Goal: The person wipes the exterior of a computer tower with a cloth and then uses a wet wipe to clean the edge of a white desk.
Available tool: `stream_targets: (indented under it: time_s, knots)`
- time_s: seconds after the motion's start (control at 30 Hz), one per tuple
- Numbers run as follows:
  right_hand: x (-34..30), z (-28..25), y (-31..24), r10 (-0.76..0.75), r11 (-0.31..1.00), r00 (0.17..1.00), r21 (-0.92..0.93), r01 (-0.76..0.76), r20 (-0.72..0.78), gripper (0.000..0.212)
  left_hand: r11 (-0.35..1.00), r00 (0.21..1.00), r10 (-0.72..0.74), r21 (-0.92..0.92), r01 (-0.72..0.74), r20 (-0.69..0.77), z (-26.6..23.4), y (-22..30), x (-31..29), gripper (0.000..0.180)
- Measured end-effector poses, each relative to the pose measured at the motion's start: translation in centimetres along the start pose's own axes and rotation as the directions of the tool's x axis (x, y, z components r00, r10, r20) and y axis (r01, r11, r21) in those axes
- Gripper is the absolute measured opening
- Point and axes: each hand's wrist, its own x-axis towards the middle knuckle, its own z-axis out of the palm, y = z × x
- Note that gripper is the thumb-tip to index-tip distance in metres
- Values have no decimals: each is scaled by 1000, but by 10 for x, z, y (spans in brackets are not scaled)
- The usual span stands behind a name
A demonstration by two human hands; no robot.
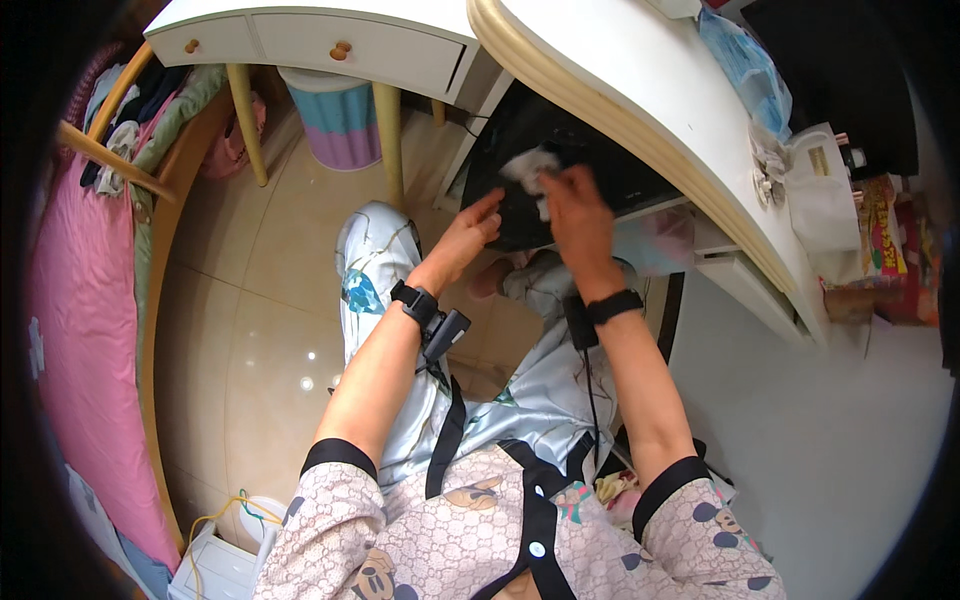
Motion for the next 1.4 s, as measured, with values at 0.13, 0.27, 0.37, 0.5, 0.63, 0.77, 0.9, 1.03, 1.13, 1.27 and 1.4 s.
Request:
stream_targets:
  time_s: [0.13,0.27,0.37,0.5,0.63,0.77,0.9,1.03,1.13,1.27,1.4]
  knots:
    - [-14,7,-9,57,991,974,106,-81,218,19,998,997,-42,-45,39,-67,4,5,-4,52]
    - [-3,19,-25,117,972,970,175,-156,215,21,999,1000,-26,24,26,-5,3,11,-3,51]
    - [14,32,-34,118,984,958,95,-148,263,24,997,997,-75,-21,75,-23,1,4,-2,47]
    - [2,46,-14,211,970,902,-196,-145,377,24,997,998,-54,-49,52,-31,1,-1,1,48]
    - [-46,38,16,306,952,888,-136,-275,344,26,998,998,-59,3,59,-12,0,9,-5,52]
    - [-104,29,85,512,825,688,-69,-562,514,23,996,1000,-20,83,22,-20,6,7,1,54]
    - [-119,16,78,592,151,371,353,-923,716,16,990,1000,-10,139,14,-27,-1,-1,3,55]
    - [-113,26,85,553,-518,247,560,-646,796,17,998,998,14,68,-9,-68,9,0,7,56]
    - [-106,44,71,574,-141,613,803,-579,542,17,1000,995,4,7,-3,-97,5,-1,4,57]
    - [-122,92,79,456,95,789,859,-504,412,23,999,998,34,38,-32,-54,22,4,10,55]
    - [-79,78,25,456,-430,402,593,-681,794,29,999,996,-34,-2,34,-77,-2,-3,1,55]
